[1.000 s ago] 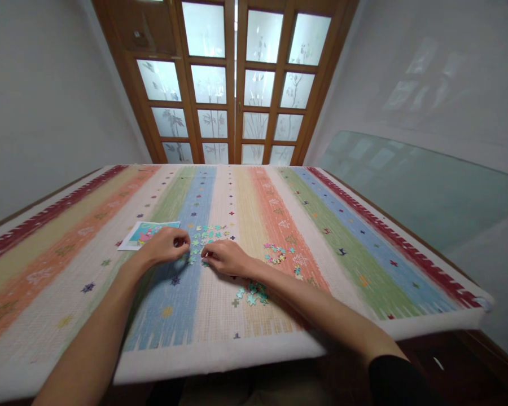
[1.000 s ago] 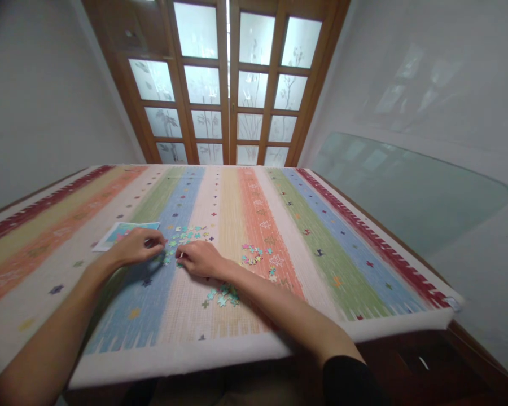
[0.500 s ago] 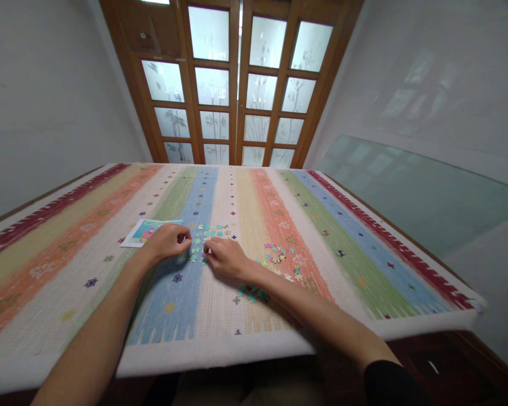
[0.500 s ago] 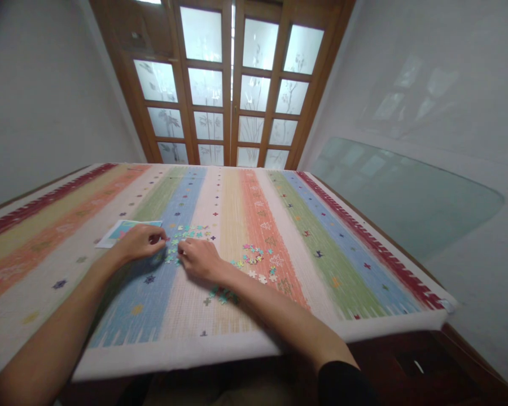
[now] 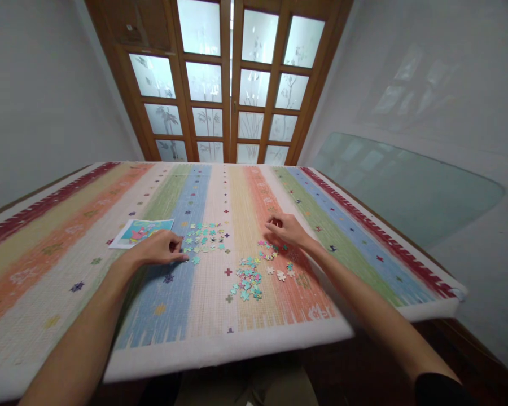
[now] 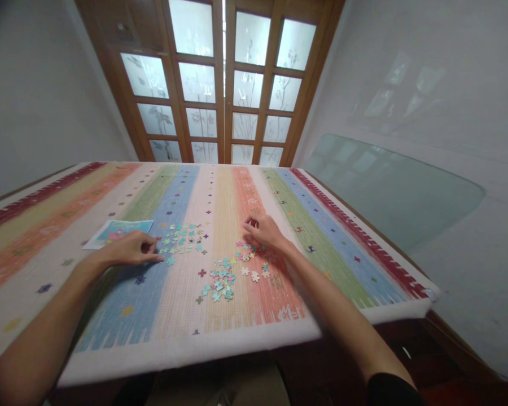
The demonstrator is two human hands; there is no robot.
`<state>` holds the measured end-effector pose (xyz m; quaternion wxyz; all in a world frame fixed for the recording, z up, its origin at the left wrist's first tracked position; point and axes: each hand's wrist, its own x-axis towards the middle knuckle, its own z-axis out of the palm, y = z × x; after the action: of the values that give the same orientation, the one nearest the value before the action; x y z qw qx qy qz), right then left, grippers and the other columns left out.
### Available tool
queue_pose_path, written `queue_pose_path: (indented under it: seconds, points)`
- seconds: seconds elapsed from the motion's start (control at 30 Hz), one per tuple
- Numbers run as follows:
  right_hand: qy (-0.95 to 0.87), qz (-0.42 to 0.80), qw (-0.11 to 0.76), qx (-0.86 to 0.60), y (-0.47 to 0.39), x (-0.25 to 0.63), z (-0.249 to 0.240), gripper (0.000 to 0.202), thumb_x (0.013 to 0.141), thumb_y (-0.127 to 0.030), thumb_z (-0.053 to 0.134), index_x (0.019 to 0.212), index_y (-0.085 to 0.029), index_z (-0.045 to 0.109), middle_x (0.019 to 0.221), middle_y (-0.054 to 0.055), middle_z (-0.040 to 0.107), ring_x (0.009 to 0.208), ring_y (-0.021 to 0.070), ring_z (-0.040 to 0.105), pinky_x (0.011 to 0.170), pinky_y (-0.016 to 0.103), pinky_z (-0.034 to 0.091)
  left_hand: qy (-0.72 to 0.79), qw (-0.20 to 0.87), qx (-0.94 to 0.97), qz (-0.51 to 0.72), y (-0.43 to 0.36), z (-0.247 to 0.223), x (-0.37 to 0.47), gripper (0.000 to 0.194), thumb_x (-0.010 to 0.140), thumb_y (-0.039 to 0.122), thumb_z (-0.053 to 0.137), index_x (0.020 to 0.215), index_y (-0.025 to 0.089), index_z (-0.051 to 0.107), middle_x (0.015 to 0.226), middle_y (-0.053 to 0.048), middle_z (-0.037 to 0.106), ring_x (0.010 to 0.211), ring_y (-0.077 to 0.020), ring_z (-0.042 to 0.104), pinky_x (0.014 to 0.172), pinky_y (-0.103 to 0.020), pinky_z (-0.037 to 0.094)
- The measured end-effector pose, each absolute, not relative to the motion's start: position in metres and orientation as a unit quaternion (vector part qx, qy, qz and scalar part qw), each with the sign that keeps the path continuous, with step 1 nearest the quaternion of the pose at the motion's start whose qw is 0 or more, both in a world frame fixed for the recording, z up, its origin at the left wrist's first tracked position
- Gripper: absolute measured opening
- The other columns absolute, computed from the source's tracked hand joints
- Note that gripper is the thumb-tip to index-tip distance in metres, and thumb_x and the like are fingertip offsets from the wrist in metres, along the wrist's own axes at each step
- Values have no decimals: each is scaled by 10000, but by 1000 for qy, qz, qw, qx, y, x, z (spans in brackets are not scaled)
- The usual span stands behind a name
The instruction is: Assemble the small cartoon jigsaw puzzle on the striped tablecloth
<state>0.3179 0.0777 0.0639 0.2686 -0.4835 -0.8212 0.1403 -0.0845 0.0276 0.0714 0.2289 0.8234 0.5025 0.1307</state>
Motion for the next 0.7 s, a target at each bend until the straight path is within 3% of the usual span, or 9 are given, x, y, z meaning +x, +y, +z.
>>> queue_pose_path:
  seconds: [0.1, 0.4, 0.6, 0.7]
  points:
    - [-835, 160, 241, -468, 72, 337, 57, 138, 899, -218, 633, 790, -184, 710, 744, 33, 697, 670, 160, 585, 658, 290, 437, 513, 225, 823, 94, 27, 73, -85, 465, 715, 553, 705, 492, 214, 477, 458, 31, 469, 478, -136, 421, 529, -259, 264]
    - [-885, 201, 191, -375, 55, 352, 42, 125, 936, -239, 709, 1023, -198, 789, 891, 51, 647, 796, 177, 584, 782, 334, 512, 524, 243, 814, 69, 27, 73, -86, 462, 711, 586, 693, 529, 215, 485, 485, 28, 466, 495, -137, 429, 546, -262, 284]
    - [-891, 196, 191, -361, 54, 363, 36, 186, 925, -269, 746, 1097, -217, 793, 992, 76, 624, 929, 209, 600, 895, 378, 528, 519, 201, 819, 142, 22, 76, -74, 558, 848, 640, 575, 533, 214, 402, 496, 42, 371, 503, -113, 360, 542, -267, 271]
    - [-892, 201, 197, -354, 49, 364, 37, 177, 928, -274, 743, 1095, -245, 792, 1030, 82, 631, 973, 221, 602, 940, 398, 523, 480, 159, 841, 192, 15, 74, -51, 516, 921, 579, 539, 576, 201, 474, 524, 29, 446, 527, -122, 415, 556, -265, 325]
